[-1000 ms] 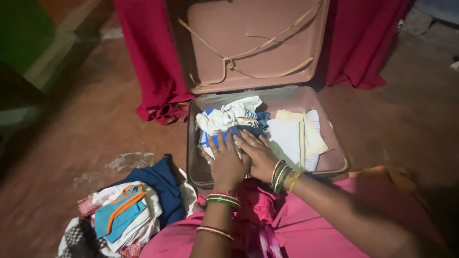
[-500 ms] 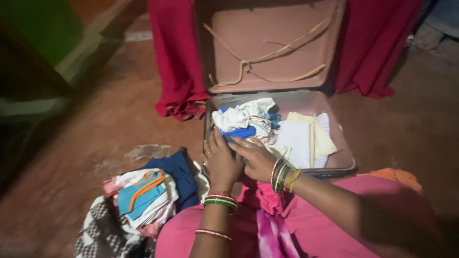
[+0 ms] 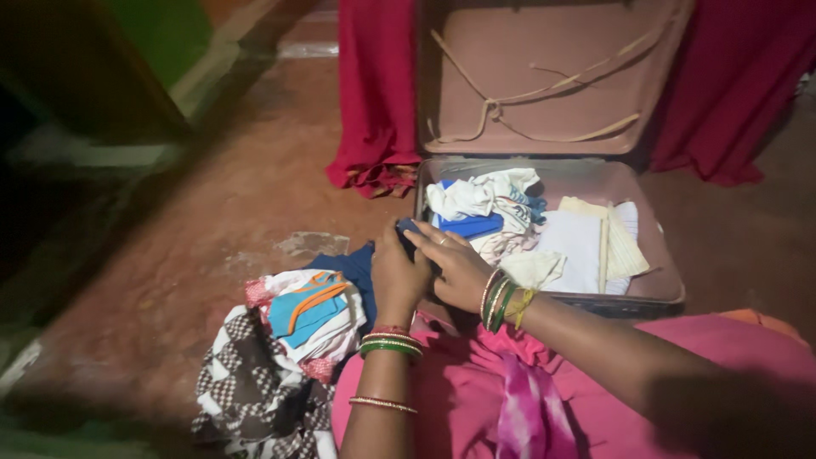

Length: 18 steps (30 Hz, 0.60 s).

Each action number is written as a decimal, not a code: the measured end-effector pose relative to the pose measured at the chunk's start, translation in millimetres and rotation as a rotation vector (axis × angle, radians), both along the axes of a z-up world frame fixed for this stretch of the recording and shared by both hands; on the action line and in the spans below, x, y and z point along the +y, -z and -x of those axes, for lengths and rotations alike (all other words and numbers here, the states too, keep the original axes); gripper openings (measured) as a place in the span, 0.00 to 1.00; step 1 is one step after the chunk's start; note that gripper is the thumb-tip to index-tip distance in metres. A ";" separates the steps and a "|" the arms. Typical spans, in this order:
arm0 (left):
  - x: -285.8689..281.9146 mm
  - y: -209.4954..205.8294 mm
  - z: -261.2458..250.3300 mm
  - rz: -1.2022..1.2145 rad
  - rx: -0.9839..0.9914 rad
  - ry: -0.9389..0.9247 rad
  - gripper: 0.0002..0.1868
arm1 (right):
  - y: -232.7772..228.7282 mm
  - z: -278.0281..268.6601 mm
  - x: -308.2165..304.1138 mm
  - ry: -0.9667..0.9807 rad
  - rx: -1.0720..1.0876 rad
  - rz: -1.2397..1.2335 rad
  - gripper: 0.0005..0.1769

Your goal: The person sits on the floor and removes folded clothes from an open suitcase, placing them into a growing pile beside the suitcase. The person handles shirts, pants, and patterned garments one by one, stacking them on the floor.

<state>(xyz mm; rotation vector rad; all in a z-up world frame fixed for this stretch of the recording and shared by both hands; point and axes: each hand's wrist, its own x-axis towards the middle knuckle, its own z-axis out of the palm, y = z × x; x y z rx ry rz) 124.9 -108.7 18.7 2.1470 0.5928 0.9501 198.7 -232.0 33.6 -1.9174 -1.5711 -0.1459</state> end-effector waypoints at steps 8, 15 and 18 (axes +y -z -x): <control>31.0 -7.5 33.8 0.244 -0.055 -0.023 0.27 | -11.2 29.9 40.2 -0.014 -0.003 0.051 0.49; 78.8 43.7 45.0 0.611 -0.308 -0.036 0.27 | -4.3 59.6 81.6 -0.103 0.085 0.143 0.53; 106.2 70.5 60.4 0.790 -0.371 -0.141 0.31 | 7.7 73.2 100.9 -0.189 0.178 0.248 0.57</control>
